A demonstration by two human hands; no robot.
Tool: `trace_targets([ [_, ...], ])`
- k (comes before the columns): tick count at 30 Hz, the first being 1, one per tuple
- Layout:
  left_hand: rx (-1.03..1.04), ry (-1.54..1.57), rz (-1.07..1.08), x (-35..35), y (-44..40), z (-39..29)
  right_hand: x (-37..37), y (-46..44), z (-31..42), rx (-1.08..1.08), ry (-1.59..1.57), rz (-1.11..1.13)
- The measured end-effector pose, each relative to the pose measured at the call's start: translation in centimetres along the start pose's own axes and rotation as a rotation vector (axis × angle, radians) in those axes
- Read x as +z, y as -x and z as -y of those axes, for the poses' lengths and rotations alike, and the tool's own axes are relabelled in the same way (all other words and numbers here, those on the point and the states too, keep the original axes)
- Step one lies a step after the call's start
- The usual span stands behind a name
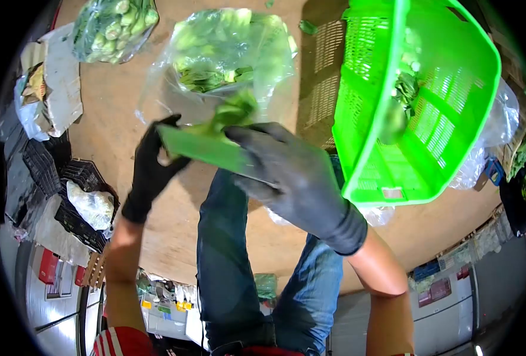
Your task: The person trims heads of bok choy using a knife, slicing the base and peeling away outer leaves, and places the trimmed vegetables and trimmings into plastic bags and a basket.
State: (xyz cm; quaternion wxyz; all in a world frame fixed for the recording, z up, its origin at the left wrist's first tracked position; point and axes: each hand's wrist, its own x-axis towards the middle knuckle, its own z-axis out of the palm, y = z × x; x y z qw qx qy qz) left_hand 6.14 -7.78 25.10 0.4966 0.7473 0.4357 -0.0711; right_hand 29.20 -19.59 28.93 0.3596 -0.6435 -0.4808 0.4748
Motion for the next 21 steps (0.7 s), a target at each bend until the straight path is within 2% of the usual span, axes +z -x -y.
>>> trace_targets([
  [1,0.103,0.094,-0.086,0.2,1.3,-3.2,-0.7,0.1,1.4,-0.047,0.070,0.045],
  [2,0.036,0.269,-0.109,0.8,2.7,-6.2,-1.7,0.6,2.5,-0.091,0.140,0.089],
  [3,0.080,0.349,-0.154,1.4,3.1,-9.3,-3.1,1.4,3.6,-0.009,0.116,0.200],
  [4,0.130,0.434,-0.193,2.0,3.3,-12.3,-4.8,2.2,5.0,0.041,0.054,0.213],
  [6,0.012,1.060,-0.167,5.0,3.1,-16.5,-7.5,5.1,5.6,0.076,-0.141,0.050],
  [7,-0.013,1.065,-0.138,7.0,2.7,-19.1,-9.1,7.0,5.6,0.218,-0.180,-0.022],
  [8,0.021,1.009,-0.017,8.9,2.5,-20.9,-10.3,8.6,5.0,0.203,-0.213,-0.155],
  [10,-0.004,0.795,0.205,11.8,1.8,-24.2,-13.3,12.6,3.7,0.281,-0.257,-0.215],
  [11,0.017,0.856,0.250,13.7,1.8,-25.1,-14.8,14.3,3.4,0.217,-0.016,-0.252],
  [12,0.033,0.910,0.300,15.6,1.9,-25.8,-16.2,16.1,2.9,0.389,-0.035,-0.213],
  [13,0.008,0.934,0.371,16.7,1.9,-26.8,-17.5,18.0,1.9,0.394,0.030,-0.236],
  [15,0.066,0.654,0.438,18.1,1.7,-28.4,-19.9,21.2,-0.5,0.364,0.184,-0.320],
  [17,0.146,0.463,0.481,19.4,1.5,-29.4,-22.0,24.0,-2.3,0.464,0.213,-0.311],
  [18,0.140,0.529,0.520,20.2,1.9,-29.9,-22.8,25.0,-3.4,0.505,0.253,-0.295],
  [19,0.134,0.593,0.559,20.8,2.5,-30.6,-23.2,26.0,-4.7,0.565,0.159,-0.368],
  [20,0.130,0.655,0.599,21.4,2.9,-31.2,-23.5,26.9,-5.7,0.463,0.206,-0.458],
  [21,0.177,0.632,0.542,22.2,3.2,-32.0,-24.3,27.0,-5.0,0.428,0.290,-0.501],
])
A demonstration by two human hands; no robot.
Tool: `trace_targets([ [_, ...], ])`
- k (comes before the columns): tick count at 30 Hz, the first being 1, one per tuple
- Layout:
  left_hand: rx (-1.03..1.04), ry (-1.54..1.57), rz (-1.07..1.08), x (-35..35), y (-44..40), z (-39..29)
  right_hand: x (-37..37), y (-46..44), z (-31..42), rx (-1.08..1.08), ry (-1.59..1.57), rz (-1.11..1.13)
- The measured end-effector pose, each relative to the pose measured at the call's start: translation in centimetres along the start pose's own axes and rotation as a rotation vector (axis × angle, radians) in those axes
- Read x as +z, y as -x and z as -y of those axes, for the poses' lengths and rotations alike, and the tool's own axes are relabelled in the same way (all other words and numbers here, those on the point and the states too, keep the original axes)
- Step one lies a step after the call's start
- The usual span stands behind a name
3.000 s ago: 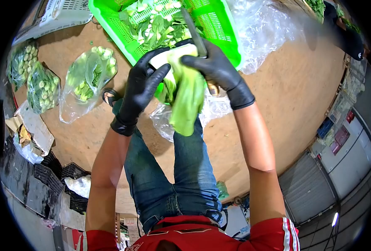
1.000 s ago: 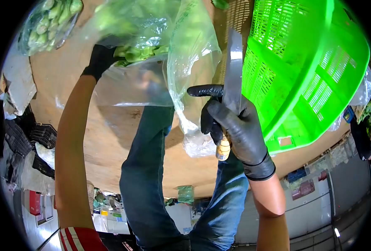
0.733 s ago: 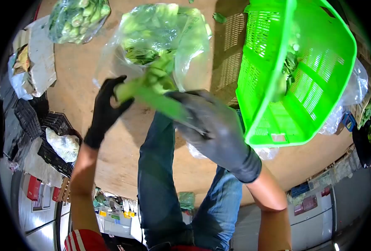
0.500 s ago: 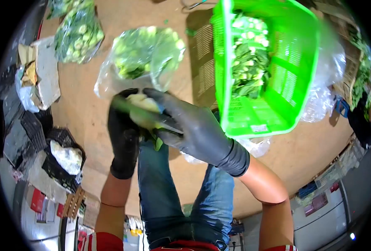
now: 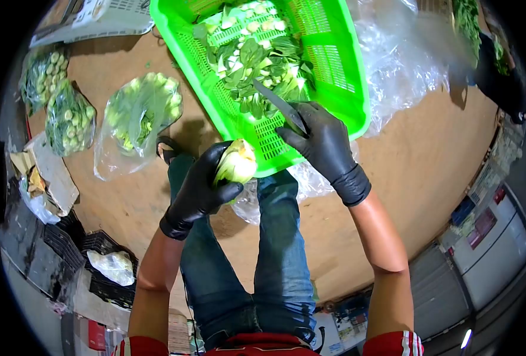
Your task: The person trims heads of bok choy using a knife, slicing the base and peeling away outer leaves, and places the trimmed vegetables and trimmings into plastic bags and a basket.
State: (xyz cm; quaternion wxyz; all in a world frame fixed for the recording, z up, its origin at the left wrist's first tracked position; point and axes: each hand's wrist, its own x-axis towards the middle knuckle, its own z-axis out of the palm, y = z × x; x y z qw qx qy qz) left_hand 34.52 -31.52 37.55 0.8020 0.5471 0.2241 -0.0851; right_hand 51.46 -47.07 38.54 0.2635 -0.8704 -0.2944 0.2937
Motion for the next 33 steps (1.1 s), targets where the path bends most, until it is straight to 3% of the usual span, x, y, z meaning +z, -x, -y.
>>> trace_targets([
  [1,-0.021,-0.085,-0.008,0.7,-0.3,-0.3,-0.9,0.1,0.5,-0.045,0.061,-0.057],
  [4,-0.050,-0.369,-0.031,2.2,-1.4,-0.9,-2.9,2.6,-0.7,-0.079,0.120,0.151],
  [5,-0.026,-0.390,-0.042,2.8,-1.7,-1.0,-3.3,3.2,-0.6,-0.259,-0.002,0.116],
  [7,0.023,-0.425,-0.060,3.9,-2.2,-1.1,-4.0,3.6,0.4,-0.301,0.148,0.196],
  [8,0.146,-0.513,-0.079,4.3,-2.6,-0.6,-4.1,3.8,0.4,-0.264,0.158,0.210],
  [11,0.167,-0.456,-0.065,5.1,-3.0,-0.3,-4.4,3.7,0.3,-0.237,0.104,0.170],
  [14,0.121,-0.548,-0.051,5.5,-2.7,-0.6,-2.7,3.4,-3.3,-0.063,0.061,0.180],
  [15,0.133,-0.475,-0.056,6.0,-2.7,-1.0,-2.1,2.8,-5.7,0.185,0.111,0.214],
  [17,0.178,-0.340,-0.072,6.4,-3.6,-2.0,-2.3,3.2,-7.0,0.411,-0.100,0.203],
  [19,0.046,-0.418,-0.052,6.5,-4.4,-2.2,-3.7,3.8,-3.8,0.495,-0.498,0.216],
  [20,0.119,-0.422,-0.047,6.7,-4.6,-1.3,-4.4,4.3,-1.9,0.541,-0.697,0.204],
  [21,0.205,-0.426,-0.046,6.8,-5.0,-0.5,-4.3,4.3,-0.4,0.366,-0.841,0.168],
  [24,0.115,-0.261,0.029,6.9,-4.4,-0.9,-3.7,3.9,0.6,0.343,-0.734,0.047],
  [27,-0.192,0.283,-0.157,5.8,-4.1,-2.1,-5.2,3.1,-0.9,0.457,-1.022,0.270],
  [29,-0.153,0.308,-0.300,4.1,-5.4,-1.8,-5.0,3.2,-2.8,0.430,-1.198,0.285],
  [32,-0.118,0.572,-0.209,-0.8,-7.7,0.7,-6.1,2.8,-3.8,0.380,-1.210,0.226],
  [33,-0.064,0.449,-0.295,-1.4,-8.6,-0.1,-6.1,2.9,-5.3,0.400,-1.257,0.214],
])
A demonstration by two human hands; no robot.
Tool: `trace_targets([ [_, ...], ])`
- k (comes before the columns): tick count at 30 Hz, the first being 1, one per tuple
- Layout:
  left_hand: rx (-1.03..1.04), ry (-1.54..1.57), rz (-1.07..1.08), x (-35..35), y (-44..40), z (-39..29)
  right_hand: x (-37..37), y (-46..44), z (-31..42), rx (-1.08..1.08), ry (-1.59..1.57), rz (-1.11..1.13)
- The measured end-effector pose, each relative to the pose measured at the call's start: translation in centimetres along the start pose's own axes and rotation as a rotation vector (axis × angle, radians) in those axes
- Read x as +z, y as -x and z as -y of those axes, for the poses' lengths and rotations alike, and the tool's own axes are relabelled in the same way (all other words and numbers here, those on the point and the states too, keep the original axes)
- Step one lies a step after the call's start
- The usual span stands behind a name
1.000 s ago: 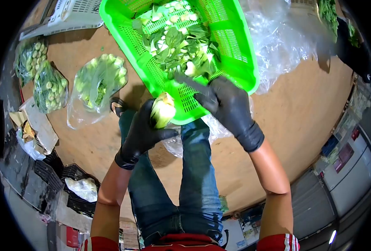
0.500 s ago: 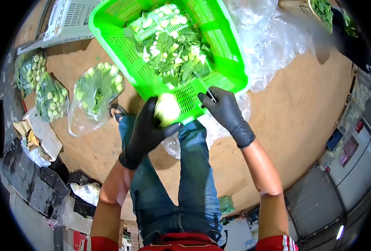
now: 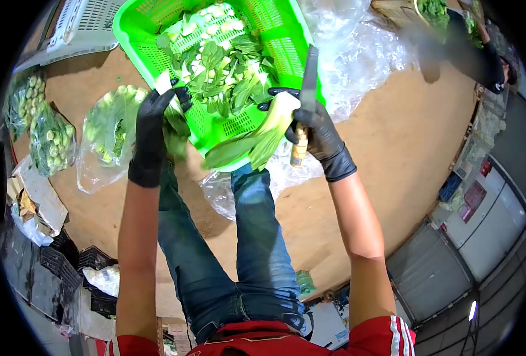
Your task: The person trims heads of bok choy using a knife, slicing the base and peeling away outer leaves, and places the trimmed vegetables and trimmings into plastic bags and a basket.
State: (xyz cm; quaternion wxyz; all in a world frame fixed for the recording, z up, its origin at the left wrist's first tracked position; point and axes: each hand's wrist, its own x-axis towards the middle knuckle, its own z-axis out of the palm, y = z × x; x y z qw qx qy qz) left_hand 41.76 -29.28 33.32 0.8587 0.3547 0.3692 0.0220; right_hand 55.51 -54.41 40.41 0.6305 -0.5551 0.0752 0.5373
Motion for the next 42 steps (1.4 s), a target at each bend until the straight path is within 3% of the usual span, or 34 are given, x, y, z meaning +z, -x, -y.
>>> trace_targets([
  [2,0.151,-0.675,0.028,-2.9,-2.6,1.6,-0.1,-0.1,0.2,0.035,-0.066,-0.047],
  [4,0.608,-1.113,-0.118,-4.6,-2.1,3.1,-0.1,-0.4,0.5,0.160,-0.048,0.038],
  [5,0.446,-1.042,-0.140,-5.6,-1.0,2.4,-0.2,-1.2,1.3,0.222,0.067,-0.041],
  [7,0.429,-1.063,-0.044,-9.7,0.8,1.3,4.2,-2.9,5.4,0.263,0.183,-0.280],
  [8,0.448,-1.125,0.051,-11.6,1.8,0.8,3.0,-4.8,7.1,0.229,0.162,-0.309],
  [10,0.306,-0.481,-0.099,-11.2,5.8,0.2,7.8,-5.7,12.2,0.205,0.085,-0.088],
  [12,0.300,-0.396,-0.046,-9.9,8.4,-1.1,11.4,-6.4,12.0,0.188,0.026,-0.242],
  [13,0.177,-0.489,-0.024,-9.3,8.9,-2.2,13.5,-6.6,11.7,0.151,0.024,-0.271],
  [14,0.216,-0.512,0.030,-8.7,9.6,-3.4,16.2,-6.5,11.2,0.094,0.003,-0.354],
  [15,0.208,-0.490,0.009,-9.0,10.3,-3.6,12.7,-8.1,9.6,0.102,0.060,-0.300],
  [16,0.212,-0.464,-0.012,-9.3,10.7,-3.5,14.9,-7.9,10.9,0.134,0.293,-0.179],
  [18,0.231,-0.499,-0.079,-11.5,11.5,-3.6,14.7,-11.2,14.9,0.122,0.602,-0.143],
  [19,0.224,-0.518,-0.128,-13.1,11.8,-3.3,14.6,-13.2,18.0,-0.277,0.601,-0.201],
  [20,0.207,-0.535,-0.173,-15.2,12.1,-2.6,16.5,-14.8,23.3,-0.429,0.514,-0.352],
  [21,0.202,-0.504,-0.221,-17.9,12.4,-1.1,15.9,-16.6,29.6,-0.457,0.329,-0.043],
  [23,0.119,-0.485,-0.322,-22.3,12.3,0.4,21.3,-16.9,32.7,-0.705,0.157,-0.298],
  [24,0.036,-0.504,-0.379,-24.9,13.0,0.7,18.7,-18.4,33.6,-0.593,0.481,-0.433],
  [25,0.065,-0.572,-0.393,-29.8,12.7,4.7,20.3,-19.5,30.3,-0.538,0.578,-0.379],
  [27,0.193,-0.614,-0.459,-31.4,14.7,2.1,21.8,-20.3,20.7,-0.326,0.867,-0.248],
  [28,0.317,-0.821,-0.480,-33.8,14.7,2.5,21.6,-20.3,16.1,-0.216,1.081,-0.173],
  [32,0.233,-0.897,-0.719,-42.0,11.6,5.6,23.6,-20.9,-9.2,0.067,0.929,0.124],
  [34,0.183,-1.041,-0.718,-46.1,8.5,6.8,29.2,-20.8,-15.7,0.305,0.780,0.135],
  [36,0.292,-1.221,-0.631,-51.2,5.2,9.5,30.0,-23.0,-23.3,0.219,0.591,0.242],
  [38,0.308,-1.316,-0.539,-57.0,2.1,13.0,31.8,-24.1,-27.0,0.292,0.494,0.285],
  [40,0.459,-1.489,-0.568,-63.2,-1.1,17.1,32.4,-24.2,-28.9,0.513,0.285,0.343],
  [42,0.126,-1.767,-0.327,-68.8,-2.0,19.2,30.9,-23.1,-29.1,0.725,0.297,0.437],
])
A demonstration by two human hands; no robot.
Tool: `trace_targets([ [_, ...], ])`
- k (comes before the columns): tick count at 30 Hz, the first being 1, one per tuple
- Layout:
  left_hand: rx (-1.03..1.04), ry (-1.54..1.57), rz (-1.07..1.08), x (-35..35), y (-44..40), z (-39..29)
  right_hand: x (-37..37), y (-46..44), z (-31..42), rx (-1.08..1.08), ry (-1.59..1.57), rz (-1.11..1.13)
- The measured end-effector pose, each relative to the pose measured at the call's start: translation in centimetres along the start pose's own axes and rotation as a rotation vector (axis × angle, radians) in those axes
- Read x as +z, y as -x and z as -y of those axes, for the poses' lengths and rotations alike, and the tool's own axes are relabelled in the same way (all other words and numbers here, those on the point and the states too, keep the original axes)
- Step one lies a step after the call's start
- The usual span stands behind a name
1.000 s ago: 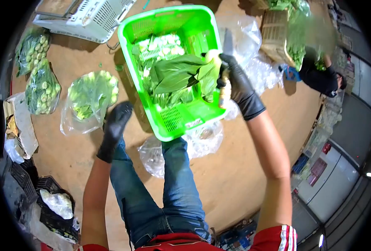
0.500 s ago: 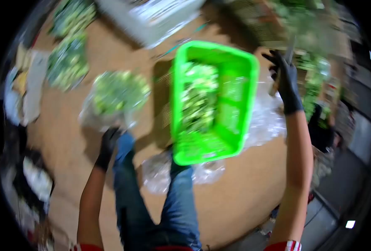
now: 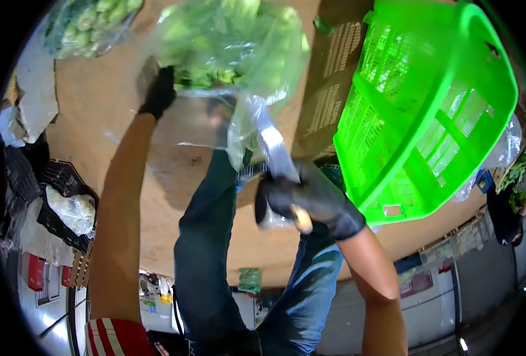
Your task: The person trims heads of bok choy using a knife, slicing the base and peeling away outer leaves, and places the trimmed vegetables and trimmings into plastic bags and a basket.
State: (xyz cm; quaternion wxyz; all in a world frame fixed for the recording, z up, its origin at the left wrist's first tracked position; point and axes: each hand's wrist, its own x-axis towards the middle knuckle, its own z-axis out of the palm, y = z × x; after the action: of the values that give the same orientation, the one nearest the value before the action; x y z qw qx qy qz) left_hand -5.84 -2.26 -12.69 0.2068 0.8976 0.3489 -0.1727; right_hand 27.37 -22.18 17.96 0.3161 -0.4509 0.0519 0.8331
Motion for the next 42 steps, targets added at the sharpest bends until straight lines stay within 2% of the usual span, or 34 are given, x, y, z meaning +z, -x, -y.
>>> trace_targets([
  [2,-0.307,-0.130,0.444,-5.4,-1.5,-2.7,-0.4,0.6,-0.6,0.112,-0.148,0.290],
  [3,-0.250,-0.258,0.466,-5.3,-1.3,-2.3,-0.5,0.3,-0.2,0.023,-0.033,0.358],
  [4,-0.246,-0.205,0.428,-4.8,-1.1,-2.1,-0.7,0.1,-0.7,0.010,-0.100,0.354],
  [6,-0.236,-0.105,0.336,-4.7,-1.5,-1.5,0.1,0.1,0.2,0.014,-0.010,0.155],
  [7,-0.288,-0.037,0.386,-4.2,-2.1,-0.8,0.2,-0.4,-0.4,-0.027,-0.103,0.149],
  [9,-0.266,0.117,0.486,-4.1,-3.1,1.1,0.3,-1.0,-1.6,-0.102,-0.286,0.133],
  [10,-0.254,0.195,0.535,-4.0,-3.5,1.8,0.3,-1.2,-2.1,-0.112,-0.237,0.119],
  [11,-0.276,0.160,0.628,-3.8,-3.9,2.1,0.3,-1.4,-2.5,-0.123,-0.186,0.107],
  [12,-0.219,0.121,0.631,-3.9,-3.9,1.9,0.2,-1.5,-2.7,-0.134,-0.135,0.095],
  [13,-0.162,0.080,0.633,-4.1,-3.7,1.5,0.3,-1.3,-1.8,0.009,-0.105,0.073],
  [14,-0.106,0.037,0.631,-4.4,-3.5,1.0,0.3,-1.3,-2.0,0.001,-0.092,0.059],
  [15,-0.209,-0.090,0.673,-5.4,-3.4,-0.7,0.3,-1.1,-2.4,-0.006,-0.078,0.046],
  [18,-0.112,0.050,0.448,-3.1,-1.0,-0.4,0.0,0.2,-2.6,-0.021,-0.013,-0.006],
  [19,-0.058,0.032,0.304,-4.2,-0.1,-2.1,0.0,0.8,-2.5,-0.020,-0.001,-0.032],
  [23,0.002,-0.064,0.094,-6.7,1.6,-4.6,-0.6,3.0,-3.0,-0.106,0.043,-0.100],
  [26,0.251,-0.057,-0.153,-8.4,1.7,-5.4,-0.8,4.7,-3.1,-0.126,0.078,-0.140],
  [29,-0.061,0.593,-0.033,-12.4,4.2,-8.1,-0.1,7.1,-2.7,-0.120,0.189,-0.195],
  [32,-0.116,0.596,-0.273,-19.5,8.8,-12.1,0.8,9.5,-2.9,-0.293,0.453,-0.297],
  [34,-0.054,0.529,-0.392,-26.5,11.1,-16.9,1.7,11.5,-0.3,-0.434,0.634,-0.295],
  [36,0.015,0.414,-0.286,-34.2,12.4,-23.2,4.1,14.1,3.9,-0.616,0.731,-0.335],
  [37,0.082,0.538,-0.302,-35.8,12.7,-26.0,4.9,15.7,5.4,-0.675,0.711,-0.320],
  [38,0.155,0.671,-0.312,-37.0,12.7,-28.9,4.9,16.4,6.4,-0.919,0.856,-0.338],
  [40,0.300,0.661,-0.244,-41.3,11.8,-35.7,5.1,20.6,8.2,-0.865,0.999,-0.371],
  [41,0.276,0.746,-0.241,-41.8,11.8,-38.9,4.2,23.2,8.4,-0.761,1.032,-0.351],
  [42,0.393,0.862,-0.319,-41.2,11.6,-41.4,3.2,25.5,8.3,-0.799,0.941,-0.380],
])
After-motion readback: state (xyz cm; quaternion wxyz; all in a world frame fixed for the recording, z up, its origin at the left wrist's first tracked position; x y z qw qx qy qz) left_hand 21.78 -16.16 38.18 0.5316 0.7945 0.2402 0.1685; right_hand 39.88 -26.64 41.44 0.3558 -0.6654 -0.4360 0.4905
